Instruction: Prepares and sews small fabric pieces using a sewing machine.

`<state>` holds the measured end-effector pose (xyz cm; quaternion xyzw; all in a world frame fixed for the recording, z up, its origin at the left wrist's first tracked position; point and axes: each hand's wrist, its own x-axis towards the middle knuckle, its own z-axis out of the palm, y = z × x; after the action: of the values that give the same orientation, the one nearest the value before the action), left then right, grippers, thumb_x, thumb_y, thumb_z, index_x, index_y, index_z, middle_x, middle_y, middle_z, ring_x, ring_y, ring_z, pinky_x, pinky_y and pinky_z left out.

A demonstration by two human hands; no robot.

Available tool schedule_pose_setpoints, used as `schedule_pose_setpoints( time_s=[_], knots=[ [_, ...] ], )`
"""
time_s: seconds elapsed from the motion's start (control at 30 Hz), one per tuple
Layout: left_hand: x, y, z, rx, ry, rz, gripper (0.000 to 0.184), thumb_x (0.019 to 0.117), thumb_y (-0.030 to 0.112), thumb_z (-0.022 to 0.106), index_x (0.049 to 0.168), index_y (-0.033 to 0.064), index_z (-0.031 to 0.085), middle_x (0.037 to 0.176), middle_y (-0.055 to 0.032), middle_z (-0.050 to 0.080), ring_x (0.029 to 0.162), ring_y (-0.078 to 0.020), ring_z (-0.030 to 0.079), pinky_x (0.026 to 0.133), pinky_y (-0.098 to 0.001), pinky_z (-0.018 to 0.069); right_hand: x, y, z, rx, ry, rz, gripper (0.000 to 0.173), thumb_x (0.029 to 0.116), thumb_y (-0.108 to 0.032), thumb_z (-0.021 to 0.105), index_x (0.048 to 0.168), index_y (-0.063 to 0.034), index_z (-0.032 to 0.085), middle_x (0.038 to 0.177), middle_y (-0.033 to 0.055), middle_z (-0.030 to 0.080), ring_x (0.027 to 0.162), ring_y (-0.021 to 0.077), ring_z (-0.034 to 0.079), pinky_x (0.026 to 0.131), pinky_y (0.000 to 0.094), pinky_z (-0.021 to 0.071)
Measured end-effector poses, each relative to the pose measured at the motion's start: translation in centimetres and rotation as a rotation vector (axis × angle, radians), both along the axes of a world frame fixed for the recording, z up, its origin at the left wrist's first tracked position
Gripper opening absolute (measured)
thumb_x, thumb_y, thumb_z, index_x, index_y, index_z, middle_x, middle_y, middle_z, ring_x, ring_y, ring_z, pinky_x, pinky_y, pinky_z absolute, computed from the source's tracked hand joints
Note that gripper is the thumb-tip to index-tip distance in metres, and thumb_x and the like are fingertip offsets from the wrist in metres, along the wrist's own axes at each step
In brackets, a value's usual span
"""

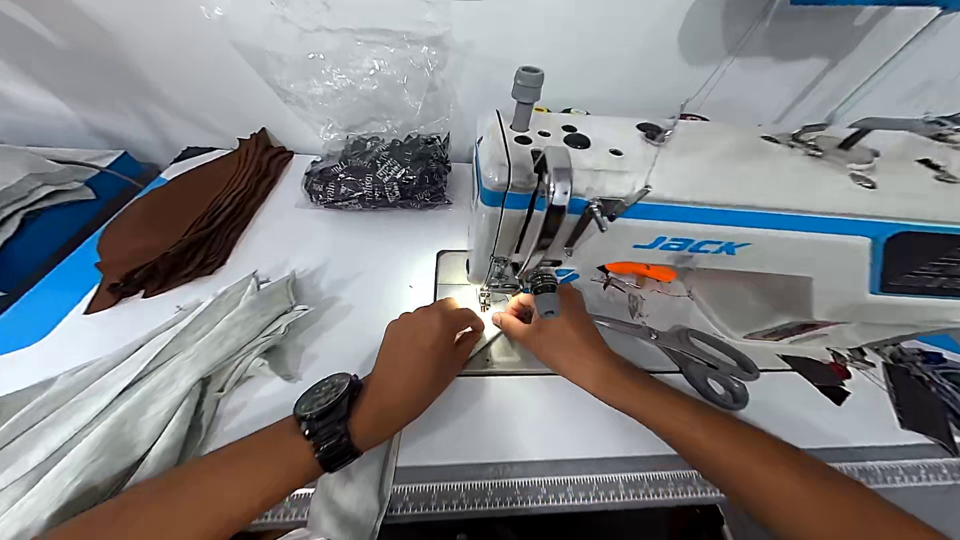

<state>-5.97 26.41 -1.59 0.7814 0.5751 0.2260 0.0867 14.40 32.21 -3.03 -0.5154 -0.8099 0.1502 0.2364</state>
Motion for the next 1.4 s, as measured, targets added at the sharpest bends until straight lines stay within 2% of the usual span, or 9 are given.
schedule_pose_setpoints(
  time_s=[0.13, 0.2, 0.3, 0.43, 0.6, 0.8, 0.97, 1.17, 1.4],
  knots=[
    [-0.4, 0.5, -0.8, 0.086, 0.021, -0.007, 0.013, 0.0974, 0.028, 0.066, 0.097, 0.0235, 0.079, 0.083, 0.0035, 0.065, 0.068, -0.0133, 0.065, 0.054, -0.0371, 0.0530, 0.2, 0.8, -0.1, -0.001, -0.044, 0.014, 0.029, 0.0892, -0.041, 0.075, 0.080, -0.0134, 0.073, 0.079, 0.0041, 0.068, 0.085, 0.0228, 0.065, 0.087, 0.0545, 0.0484],
    [-0.4, 0.6, -0.9, 0.097, 0.020, 0.008, 0.014, 0.0965, 0.028, 0.066, 0.098, 0.0251, 0.079, 0.085, 0.0055, 0.066, 0.068, -0.0110, 0.066, 0.053, -0.0353, 0.0533, 0.0, 0.7, -0.2, 0.013, -0.057, -0.012, 0.031, 0.0900, -0.043, 0.074, 0.085, -0.0123, 0.074, 0.084, 0.0067, 0.069, 0.088, 0.0252, 0.065, 0.089, 0.0553, 0.0457],
    [-0.3, 0.6, -1.1, 0.124, 0.023, 0.022, 0.016, 0.0966, 0.029, 0.063, 0.098, 0.0268, 0.079, 0.088, 0.0078, 0.068, 0.070, -0.0080, 0.067, 0.053, -0.0320, 0.0541, 0.1, 0.5, -0.7, 0.051, -0.043, -0.032, 0.033, 0.0896, -0.043, 0.074, 0.097, -0.0116, 0.076, 0.095, 0.0083, 0.072, 0.097, 0.0264, 0.067, 0.086, 0.0567, 0.0481],
    [-0.2, 0.5, -1.1, 0.136, 0.041, 0.042, 0.016, 0.0954, 0.029, 0.063, 0.098, 0.0268, 0.079, 0.087, 0.0077, 0.068, 0.068, -0.0075, 0.066, 0.051, -0.0304, 0.0525, 0.2, 0.6, -1.2, 0.032, -0.034, -0.019, 0.033, 0.0916, -0.044, 0.072, 0.103, -0.0132, 0.076, 0.107, 0.0079, 0.071, 0.110, 0.0259, 0.064, 0.096, 0.0567, 0.0471],
    [0.0, 0.4, -1.2, 0.140, 0.049, 0.062, 0.016, 0.0940, 0.029, 0.064, 0.097, 0.0275, 0.080, 0.082, 0.0080, 0.065, 0.062, -0.0070, 0.063, 0.048, -0.0289, 0.0495, 0.2, 0.6, -1.1, 0.037, -0.061, -0.020, 0.031, 0.0911, -0.044, 0.072, 0.098, -0.0140, 0.076, 0.099, 0.0060, 0.071, 0.103, 0.0233, 0.066, 0.091, 0.0533, 0.0498],
    [-0.1, 0.4, -1.3, 0.143, 0.054, 0.060, 0.018, 0.0946, 0.029, 0.062, 0.097, 0.0270, 0.080, 0.083, 0.0091, 0.066, 0.064, -0.0057, 0.063, 0.049, -0.0282, 0.0494, 0.3, 0.8, -1.2, 0.029, -0.128, -0.005, 0.026, 0.0917, -0.039, 0.073, 0.090, -0.0130, 0.076, 0.090, 0.0052, 0.071, 0.094, 0.0224, 0.067, 0.086, 0.0524, 0.0500],
    [0.0, 0.7, -1.0, 0.150, 0.063, 0.068, 0.015, 0.0930, 0.025, 0.064, 0.092, 0.0252, 0.079, 0.085, 0.0077, 0.067, 0.064, -0.0080, 0.064, 0.048, -0.0296, 0.0498, 0.2, 0.9, -1.1, 0.067, -0.173, 0.010, 0.024, 0.0923, -0.034, 0.074, 0.094, -0.0096, 0.076, 0.095, 0.0094, 0.072, 0.098, 0.0272, 0.067, 0.086, 0.0544, 0.0499],
    [0.0, 0.9, -0.9, 0.146, 0.081, 0.070, 0.015, 0.0944, 0.025, 0.064, 0.095, 0.0242, 0.079, 0.085, 0.0068, 0.067, 0.061, -0.0085, 0.062, 0.048, -0.0297, 0.0487, 0.0, 1.1, -1.2, 0.050, -0.145, -0.021, 0.024, 0.0912, -0.031, 0.075, 0.100, -0.0093, 0.076, 0.101, 0.0098, 0.072, 0.105, 0.0270, 0.066, 0.092, 0.0550, 0.0495],
    [-0.3, 1.8, -0.5, 0.155, 0.072, 0.066, 0.008, 0.0936, 0.024, 0.069, 0.092, 0.0231, 0.076, 0.086, 0.0054, 0.066, 0.065, -0.0109, 0.064, 0.050, -0.0322, 0.0489, -0.4, 1.5, -1.3, 0.104, -0.198, -0.056, 0.021, 0.0898, -0.027, 0.078, 0.101, -0.0083, 0.076, 0.102, 0.0125, 0.073, 0.104, 0.0293, 0.068, 0.088, 0.0541, 0.0512]
  ],
)
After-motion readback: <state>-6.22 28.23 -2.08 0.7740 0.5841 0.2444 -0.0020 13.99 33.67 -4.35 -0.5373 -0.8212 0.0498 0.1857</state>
